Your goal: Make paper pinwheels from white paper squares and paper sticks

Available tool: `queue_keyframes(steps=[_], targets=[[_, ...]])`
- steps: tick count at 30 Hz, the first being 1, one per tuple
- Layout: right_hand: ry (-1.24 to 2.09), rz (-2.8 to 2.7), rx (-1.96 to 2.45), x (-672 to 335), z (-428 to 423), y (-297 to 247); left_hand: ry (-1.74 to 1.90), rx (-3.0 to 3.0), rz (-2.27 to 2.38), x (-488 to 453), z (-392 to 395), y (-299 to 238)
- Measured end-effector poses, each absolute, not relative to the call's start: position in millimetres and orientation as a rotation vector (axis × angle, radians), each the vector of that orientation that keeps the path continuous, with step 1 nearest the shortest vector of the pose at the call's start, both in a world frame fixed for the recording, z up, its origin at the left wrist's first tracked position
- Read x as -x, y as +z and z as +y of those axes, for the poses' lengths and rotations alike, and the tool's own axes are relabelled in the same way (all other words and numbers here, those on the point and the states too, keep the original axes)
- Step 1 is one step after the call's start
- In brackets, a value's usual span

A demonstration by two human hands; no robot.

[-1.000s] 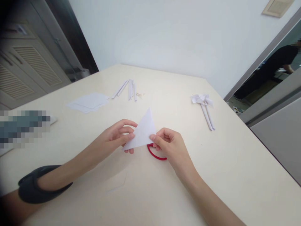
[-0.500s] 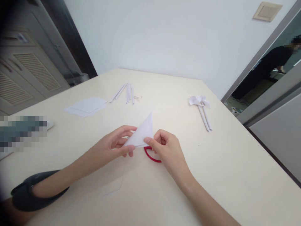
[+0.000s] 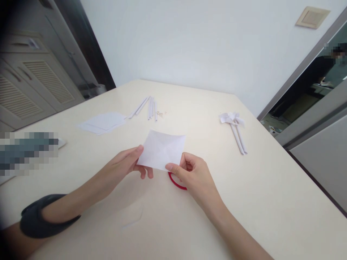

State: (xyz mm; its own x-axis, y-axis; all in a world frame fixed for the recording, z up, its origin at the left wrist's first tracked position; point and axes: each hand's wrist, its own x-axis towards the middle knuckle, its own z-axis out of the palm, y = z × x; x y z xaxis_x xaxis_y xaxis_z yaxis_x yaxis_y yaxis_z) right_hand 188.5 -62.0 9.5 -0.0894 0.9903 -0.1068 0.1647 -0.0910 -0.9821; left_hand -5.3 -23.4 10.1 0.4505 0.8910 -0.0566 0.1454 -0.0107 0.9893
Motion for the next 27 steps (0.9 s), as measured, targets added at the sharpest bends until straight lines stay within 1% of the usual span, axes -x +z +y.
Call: queue_keyframes(steps=[5, 9, 14, 24, 27], targets=[[1.246, -1.426, 1.424, -186.6, -62.7, 11.1, 0.854, -1.462, 1.051, 5.9, -22.6, 8.9], [1.196, -1.514, 1.495, -186.2, -63.2, 10.7, 0.838, -1.436, 1.124, 6.5, -22.2, 9.6], [1.163, -1.583, 1.538, -187.6, -62.9, 7.3, 0.792, -1.267, 1.037, 8.2, -23.4, 6.4], [1.288, -1.729, 1.494, -180.3, -68.1, 4.2, 0.726, -1.153, 0.959, 9.6, -23.8, 0.9], [1.17, -1.729, 1.472, -180.8, -67.9, 3.9, 0.738, -1.137, 0.94, 9.1, -23.5, 0.0]])
